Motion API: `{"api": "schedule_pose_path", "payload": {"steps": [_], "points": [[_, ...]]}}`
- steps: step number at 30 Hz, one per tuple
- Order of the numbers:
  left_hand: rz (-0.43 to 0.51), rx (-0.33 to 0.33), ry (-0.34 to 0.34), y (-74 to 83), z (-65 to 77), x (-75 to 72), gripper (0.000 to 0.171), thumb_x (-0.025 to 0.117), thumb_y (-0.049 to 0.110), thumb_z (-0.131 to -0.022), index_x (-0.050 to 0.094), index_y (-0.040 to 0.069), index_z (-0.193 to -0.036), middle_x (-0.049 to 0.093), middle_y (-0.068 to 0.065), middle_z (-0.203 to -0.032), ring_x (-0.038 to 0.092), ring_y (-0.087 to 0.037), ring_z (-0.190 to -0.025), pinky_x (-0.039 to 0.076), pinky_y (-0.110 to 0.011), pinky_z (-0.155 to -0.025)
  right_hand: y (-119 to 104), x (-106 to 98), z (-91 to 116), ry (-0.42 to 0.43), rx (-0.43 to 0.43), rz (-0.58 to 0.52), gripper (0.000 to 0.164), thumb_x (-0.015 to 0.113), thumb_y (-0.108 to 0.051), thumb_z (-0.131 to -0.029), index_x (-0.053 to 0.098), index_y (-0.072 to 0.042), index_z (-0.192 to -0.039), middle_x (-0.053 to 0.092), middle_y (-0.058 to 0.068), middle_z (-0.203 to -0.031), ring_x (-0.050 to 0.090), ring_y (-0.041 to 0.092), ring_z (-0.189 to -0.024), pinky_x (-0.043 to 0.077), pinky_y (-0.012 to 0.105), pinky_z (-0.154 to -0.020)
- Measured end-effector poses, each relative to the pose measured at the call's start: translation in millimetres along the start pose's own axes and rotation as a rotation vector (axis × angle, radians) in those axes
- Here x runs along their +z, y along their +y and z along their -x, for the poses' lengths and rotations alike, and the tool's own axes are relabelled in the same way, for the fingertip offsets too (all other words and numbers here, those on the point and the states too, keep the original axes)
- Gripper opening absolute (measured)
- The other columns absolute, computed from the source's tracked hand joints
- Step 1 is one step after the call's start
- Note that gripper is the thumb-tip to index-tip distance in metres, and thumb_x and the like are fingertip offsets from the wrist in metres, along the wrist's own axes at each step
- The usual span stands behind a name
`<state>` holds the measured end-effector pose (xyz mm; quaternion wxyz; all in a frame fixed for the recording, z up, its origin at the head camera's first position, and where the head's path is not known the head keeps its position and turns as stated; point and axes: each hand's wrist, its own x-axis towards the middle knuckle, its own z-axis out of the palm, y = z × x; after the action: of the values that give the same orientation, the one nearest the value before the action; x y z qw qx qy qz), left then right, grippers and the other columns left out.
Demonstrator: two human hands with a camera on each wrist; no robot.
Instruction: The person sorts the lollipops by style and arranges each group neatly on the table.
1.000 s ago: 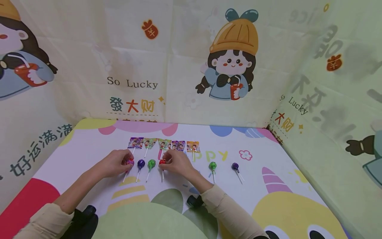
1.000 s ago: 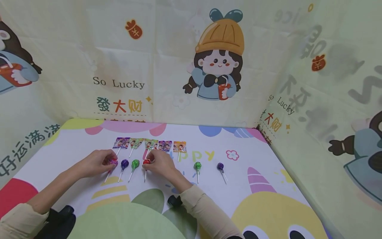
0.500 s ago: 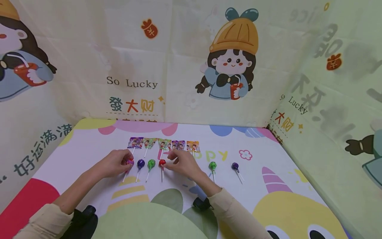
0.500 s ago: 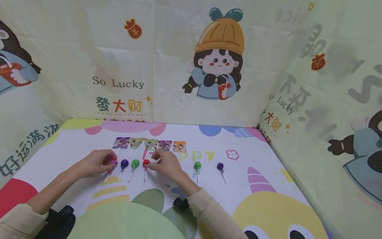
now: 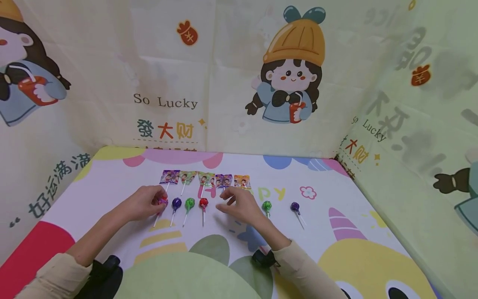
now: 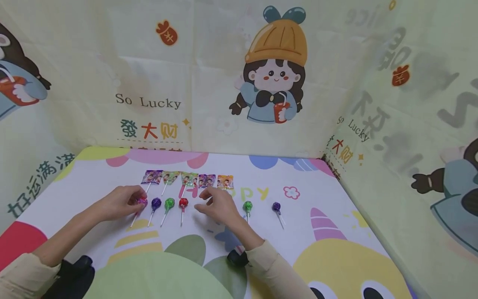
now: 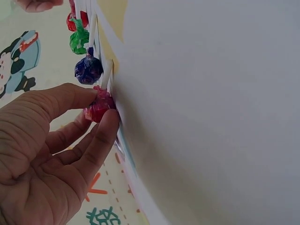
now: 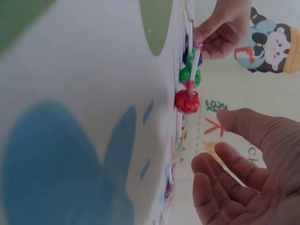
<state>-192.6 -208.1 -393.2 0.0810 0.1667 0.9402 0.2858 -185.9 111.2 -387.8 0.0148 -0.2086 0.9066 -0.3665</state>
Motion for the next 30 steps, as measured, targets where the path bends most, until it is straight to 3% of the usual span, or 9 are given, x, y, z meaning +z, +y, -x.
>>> {"api": "schedule_pose_path", "payload": {"steps": [15,30], "points": [[-0.005,0.01,-0.002,2.0,0.0,-1.6,0.024,0.077,0.009,-0.088,0.063,-0.001,-0.104,0.063,-0.004,-0.088,0.054,-0.019,-0.08,0.054,-0.033,-0.073,15.3,-23.0,13.9,0.05,-0.001,-0.019,0.029,0.081,-0.021,-0.088,0.072,-0.003,-0.109,0.074,0.011,-0.105,0.071,0.019,-0.088,0.057,0.031,-0.076],[-0.012,-0.005,-0.018,0.6,-3.3,-1.9,0.022,0.076,0.009,-0.088,0.063,0.0,-0.104,0.063,-0.004,-0.087,0.055,-0.019,-0.08,0.054,-0.033,-0.074,28.1,-40.4,24.3,0.109,0.055,-0.049,0.03,0.082,-0.02,-0.087,0.071,-0.002,-0.108,0.074,0.014,-0.104,0.071,0.021,-0.087,0.058,0.03,-0.073]]}}
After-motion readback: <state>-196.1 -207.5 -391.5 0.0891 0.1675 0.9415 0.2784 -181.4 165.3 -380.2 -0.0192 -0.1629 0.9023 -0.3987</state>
